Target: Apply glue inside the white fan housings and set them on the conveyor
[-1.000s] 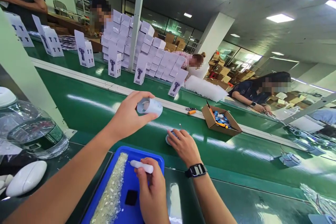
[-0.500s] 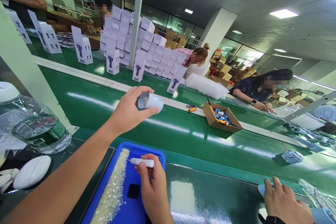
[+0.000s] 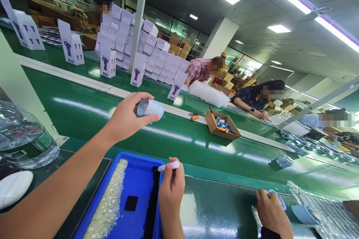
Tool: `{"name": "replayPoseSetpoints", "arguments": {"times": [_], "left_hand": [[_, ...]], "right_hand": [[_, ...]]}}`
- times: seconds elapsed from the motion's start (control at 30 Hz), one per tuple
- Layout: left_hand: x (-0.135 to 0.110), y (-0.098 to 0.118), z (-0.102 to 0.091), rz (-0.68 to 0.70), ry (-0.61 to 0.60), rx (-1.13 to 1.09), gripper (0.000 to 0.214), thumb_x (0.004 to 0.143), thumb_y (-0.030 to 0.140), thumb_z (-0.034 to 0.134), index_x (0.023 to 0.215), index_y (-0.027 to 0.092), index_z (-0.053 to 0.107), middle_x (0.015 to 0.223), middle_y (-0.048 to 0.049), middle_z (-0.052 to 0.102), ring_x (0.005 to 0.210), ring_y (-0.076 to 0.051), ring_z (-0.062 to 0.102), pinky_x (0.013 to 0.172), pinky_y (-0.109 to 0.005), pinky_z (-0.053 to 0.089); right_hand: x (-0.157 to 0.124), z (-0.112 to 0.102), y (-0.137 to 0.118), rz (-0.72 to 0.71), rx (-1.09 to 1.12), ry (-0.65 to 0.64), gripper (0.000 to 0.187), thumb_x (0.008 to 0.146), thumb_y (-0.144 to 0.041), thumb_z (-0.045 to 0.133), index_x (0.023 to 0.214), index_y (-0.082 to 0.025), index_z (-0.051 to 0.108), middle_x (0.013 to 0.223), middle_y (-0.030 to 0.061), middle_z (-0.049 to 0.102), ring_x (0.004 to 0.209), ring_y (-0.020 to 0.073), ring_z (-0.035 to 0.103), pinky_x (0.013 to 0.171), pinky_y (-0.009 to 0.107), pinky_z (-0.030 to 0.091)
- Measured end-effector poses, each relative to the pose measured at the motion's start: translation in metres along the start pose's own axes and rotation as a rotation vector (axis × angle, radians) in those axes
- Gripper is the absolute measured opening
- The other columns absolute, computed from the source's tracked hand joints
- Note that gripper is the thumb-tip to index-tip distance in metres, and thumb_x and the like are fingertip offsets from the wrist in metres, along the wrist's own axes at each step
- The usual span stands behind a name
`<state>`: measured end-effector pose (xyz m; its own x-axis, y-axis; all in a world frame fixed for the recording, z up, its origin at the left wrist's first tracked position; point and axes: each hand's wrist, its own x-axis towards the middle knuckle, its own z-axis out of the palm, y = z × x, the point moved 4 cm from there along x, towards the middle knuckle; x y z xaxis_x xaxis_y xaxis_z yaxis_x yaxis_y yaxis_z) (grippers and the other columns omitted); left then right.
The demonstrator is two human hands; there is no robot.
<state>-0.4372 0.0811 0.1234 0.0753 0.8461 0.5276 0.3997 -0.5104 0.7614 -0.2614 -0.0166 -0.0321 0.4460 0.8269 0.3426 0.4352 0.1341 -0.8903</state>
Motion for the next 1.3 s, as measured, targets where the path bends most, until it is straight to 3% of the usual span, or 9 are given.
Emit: {"name": "replayPoseSetpoints", "arguments": {"times": [0.47, 0.83, 1.0, 1.17, 1.3], "left_hand": [[-0.001, 0.002, -0.002, 0.019, 0.008, 0.004, 0.035, 0.071, 0.029, 0.067, 0.104, 0.027, 0.057, 0.102, -0.0018, 0.055, 0.083, -0.015, 0.054, 0.074, -0.029, 0.046], [-0.003, 0.004, 0.001, 0.026, -0.002, 0.002, 0.035, 0.071, 0.026, 0.067, 0.105, 0.026, 0.056, 0.104, -0.002, 0.054, 0.086, -0.015, 0.054, 0.076, -0.029, 0.046], [-0.004, 0.003, 0.003, 0.028, -0.009, 0.01, 0.035, 0.072, 0.026, 0.066, 0.105, 0.026, 0.056, 0.105, -0.002, 0.054, 0.087, -0.015, 0.054, 0.077, -0.028, 0.046], [-0.004, 0.003, 0.003, 0.024, -0.022, 0.005, 0.034, 0.073, 0.026, 0.065, 0.105, 0.026, 0.056, 0.105, -0.0022, 0.054, 0.088, -0.015, 0.054, 0.076, -0.028, 0.046], [-0.004, 0.004, 0.002, 0.03, -0.009, 0.019, 0.034, 0.072, 0.027, 0.066, 0.105, 0.026, 0.056, 0.104, -0.0023, 0.054, 0.087, -0.015, 0.054, 0.077, -0.028, 0.046]], "right_hand": [[-0.001, 0.011, 0.013, -0.087, 0.021, -0.123, 0.03, 0.093, -0.041, 0.042, 0.106, -0.018, 0.056, 0.086, 0.0057, 0.062, 0.078, 0.0176, 0.059, 0.072, 0.033, 0.049], [-0.003, 0.013, -0.006, -0.25, -0.05, -0.178, 0.021, 0.094, -0.034, 0.041, 0.101, -0.02, 0.056, 0.085, 0.0043, 0.06, 0.073, 0.0162, 0.059, 0.067, 0.03, 0.05], [-0.005, 0.014, -0.006, -0.215, -0.034, -0.239, 0.02, 0.095, -0.034, 0.04, 0.096, -0.02, 0.054, 0.072, 0.0005, 0.058, 0.063, 0.0142, 0.057, 0.061, 0.028, 0.048], [-0.003, 0.012, -0.006, -0.218, -0.028, -0.163, 0.022, 0.095, -0.036, 0.04, 0.096, -0.019, 0.054, 0.078, 0.0032, 0.061, 0.069, 0.0156, 0.059, 0.064, 0.029, 0.049], [-0.002, 0.014, -0.001, -0.189, -0.003, -0.2, 0.023, 0.095, -0.036, 0.04, 0.098, -0.019, 0.054, 0.081, 0.0037, 0.06, 0.07, 0.0155, 0.059, 0.065, 0.029, 0.049]]}}
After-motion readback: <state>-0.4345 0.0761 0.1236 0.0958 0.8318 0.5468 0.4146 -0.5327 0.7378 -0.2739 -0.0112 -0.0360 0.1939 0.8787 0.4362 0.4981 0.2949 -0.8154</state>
